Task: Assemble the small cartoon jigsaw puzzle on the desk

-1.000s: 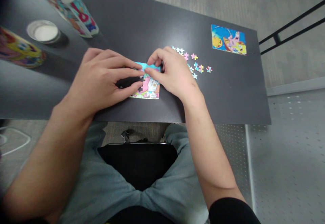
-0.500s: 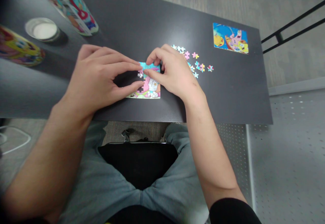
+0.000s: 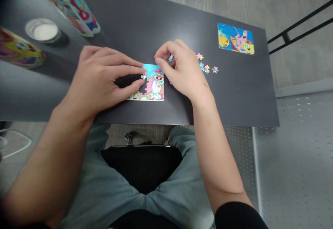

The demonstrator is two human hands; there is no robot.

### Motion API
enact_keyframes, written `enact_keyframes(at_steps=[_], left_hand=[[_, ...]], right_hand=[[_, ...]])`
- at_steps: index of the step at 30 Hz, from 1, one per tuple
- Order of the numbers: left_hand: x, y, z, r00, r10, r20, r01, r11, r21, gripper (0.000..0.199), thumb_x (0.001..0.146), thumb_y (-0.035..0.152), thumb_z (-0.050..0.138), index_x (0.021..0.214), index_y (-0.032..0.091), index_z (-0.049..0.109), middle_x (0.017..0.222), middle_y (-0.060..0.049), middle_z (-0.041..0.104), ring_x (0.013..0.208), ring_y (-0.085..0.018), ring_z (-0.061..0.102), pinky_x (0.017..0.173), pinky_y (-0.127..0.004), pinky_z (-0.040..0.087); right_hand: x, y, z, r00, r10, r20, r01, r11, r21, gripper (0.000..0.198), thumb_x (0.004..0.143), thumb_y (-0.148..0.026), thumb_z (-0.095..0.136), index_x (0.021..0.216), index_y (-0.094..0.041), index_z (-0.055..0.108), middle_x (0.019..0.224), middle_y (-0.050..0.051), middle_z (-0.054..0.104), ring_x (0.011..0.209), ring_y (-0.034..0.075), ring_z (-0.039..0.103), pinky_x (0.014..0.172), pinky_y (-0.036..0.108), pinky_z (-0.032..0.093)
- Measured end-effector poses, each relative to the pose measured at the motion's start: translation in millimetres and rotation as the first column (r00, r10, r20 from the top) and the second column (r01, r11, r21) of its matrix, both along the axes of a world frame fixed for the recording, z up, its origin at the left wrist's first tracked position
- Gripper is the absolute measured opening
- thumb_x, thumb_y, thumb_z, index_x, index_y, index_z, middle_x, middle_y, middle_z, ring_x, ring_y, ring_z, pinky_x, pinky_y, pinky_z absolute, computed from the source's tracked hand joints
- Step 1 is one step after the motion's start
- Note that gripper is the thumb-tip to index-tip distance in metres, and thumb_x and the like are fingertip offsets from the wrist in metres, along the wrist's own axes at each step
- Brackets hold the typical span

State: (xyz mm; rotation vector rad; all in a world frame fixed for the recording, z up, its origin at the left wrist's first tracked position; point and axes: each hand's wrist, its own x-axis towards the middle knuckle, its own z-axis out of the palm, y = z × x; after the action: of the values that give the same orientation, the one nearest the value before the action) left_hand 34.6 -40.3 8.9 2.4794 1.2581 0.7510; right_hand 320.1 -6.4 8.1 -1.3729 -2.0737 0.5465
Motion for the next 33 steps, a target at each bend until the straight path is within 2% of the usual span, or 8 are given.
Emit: enact_keyframes(at_steps=[3, 8, 10, 13, 18, 22, 28, 33], left_hand=[[-1.2, -0.4, -3.5, 0.999, -0.034, 0.002, 0.034, 0.999, 0.020, 0.032, 0.122, 0.056, 0.069, 0.138, 0.048, 0.096, 0.144, 0.004, 0.095, 0.140, -0.037, 0.080, 0.132, -0.072, 0.052], [-3.5, 0.8, -9.9, 0.995, -0.093, -0.029, 0.094, 0.993, 0.067, 0.038, 0.122, 0.063, 0.074, 0.139, 0.037, 0.095, 0.150, -0.002, 0.095, 0.140, -0.037, 0.082, 0.133, -0.072, 0.051], [-3.4, 1.2, -10.7, 0.994, -0.098, -0.037, 0.100, 0.992, 0.073, 0.036, 0.123, 0.063, 0.074, 0.138, 0.038, 0.096, 0.149, -0.002, 0.095, 0.143, -0.037, 0.082, 0.138, -0.074, 0.048], [-2.6, 1.2, -10.2, 0.995, -0.091, -0.028, 0.093, 0.994, 0.065, 0.031, 0.124, 0.060, 0.074, 0.136, 0.042, 0.096, 0.147, -0.002, 0.096, 0.146, -0.040, 0.082, 0.140, -0.079, 0.047], [-2.0, 1.0, -8.5, 0.996, -0.091, 0.008, 0.091, 0.995, 0.051, 0.032, 0.120, 0.067, 0.077, 0.134, 0.048, 0.098, 0.144, -0.002, 0.096, 0.142, -0.045, 0.083, 0.135, -0.086, 0.050], [-1.6, -0.4, -7.2, 0.997, -0.073, 0.031, 0.072, 0.997, 0.030, 0.029, 0.117, 0.061, 0.084, 0.141, 0.053, 0.097, 0.144, -0.003, 0.096, 0.142, -0.046, 0.085, 0.136, -0.084, 0.051], [-0.5, -0.9, -7.8, 0.995, -0.093, 0.023, 0.092, 0.996, 0.019, 0.027, 0.119, 0.057, 0.079, 0.137, 0.050, 0.097, 0.148, -0.003, 0.095, 0.144, -0.044, 0.084, 0.137, -0.083, 0.049], [-0.5, -0.2, -10.3, 0.997, -0.078, 0.016, 0.078, 0.997, 0.027, 0.029, 0.120, 0.056, 0.076, 0.137, 0.048, 0.097, 0.147, -0.004, 0.096, 0.144, -0.044, 0.083, 0.136, -0.082, 0.051]], right_hand=[[17.5, 4.5, 1.1, 0.998, -0.065, -0.028, 0.066, 0.997, 0.045, 0.047, 0.122, -0.080, 0.077, 0.118, -0.033, 0.086, 0.120, 0.009, 0.085, 0.110, 0.034, 0.079, 0.103, 0.052, 0.070], [52.2, 11.9, 1.5, 0.980, -0.189, -0.057, 0.191, 0.981, 0.038, 0.047, 0.116, -0.082, 0.085, 0.115, -0.035, 0.084, 0.115, 0.009, 0.086, 0.097, 0.031, 0.074, 0.094, 0.051, 0.067], [63.1, 14.9, 0.4, 0.972, -0.228, -0.062, 0.230, 0.972, 0.041, 0.046, 0.115, -0.079, 0.086, 0.114, -0.034, 0.084, 0.111, 0.008, 0.085, 0.097, 0.030, 0.074, 0.092, 0.050, 0.066], [72.2, 16.9, 1.2, 0.964, -0.260, -0.050, 0.262, 0.965, 0.023, 0.035, 0.118, -0.066, 0.084, 0.114, -0.031, 0.085, 0.108, 0.007, 0.083, 0.098, 0.030, 0.074, 0.094, 0.050, 0.065], [68.1, 14.6, 5.3, 0.967, -0.256, -0.013, 0.256, 0.966, -0.036, 0.009, 0.110, -0.037, 0.085, 0.117, -0.030, 0.084, 0.111, 0.007, 0.082, 0.097, 0.029, 0.072, 0.096, 0.050, 0.063], [56.9, 16.0, 0.7, 0.972, -0.231, 0.037, 0.233, 0.971, -0.059, 0.015, 0.104, -0.023, 0.087, 0.118, -0.030, 0.086, 0.112, 0.006, 0.080, 0.090, 0.027, 0.069, 0.102, 0.053, 0.064], [47.6, 20.8, -9.0, 0.972, -0.220, 0.078, 0.223, 0.974, -0.033, 0.019, 0.103, -0.018, 0.095, 0.117, -0.029, 0.090, 0.111, 0.006, 0.075, 0.096, 0.029, 0.074, 0.104, 0.055, 0.065], [49.9, 17.7, -6.4, 0.974, -0.216, 0.073, 0.218, 0.976, -0.015, 0.016, 0.104, -0.018, 0.095, 0.115, -0.028, 0.089, 0.113, 0.006, 0.074, 0.098, 0.029, 0.076, 0.106, 0.057, 0.065]])
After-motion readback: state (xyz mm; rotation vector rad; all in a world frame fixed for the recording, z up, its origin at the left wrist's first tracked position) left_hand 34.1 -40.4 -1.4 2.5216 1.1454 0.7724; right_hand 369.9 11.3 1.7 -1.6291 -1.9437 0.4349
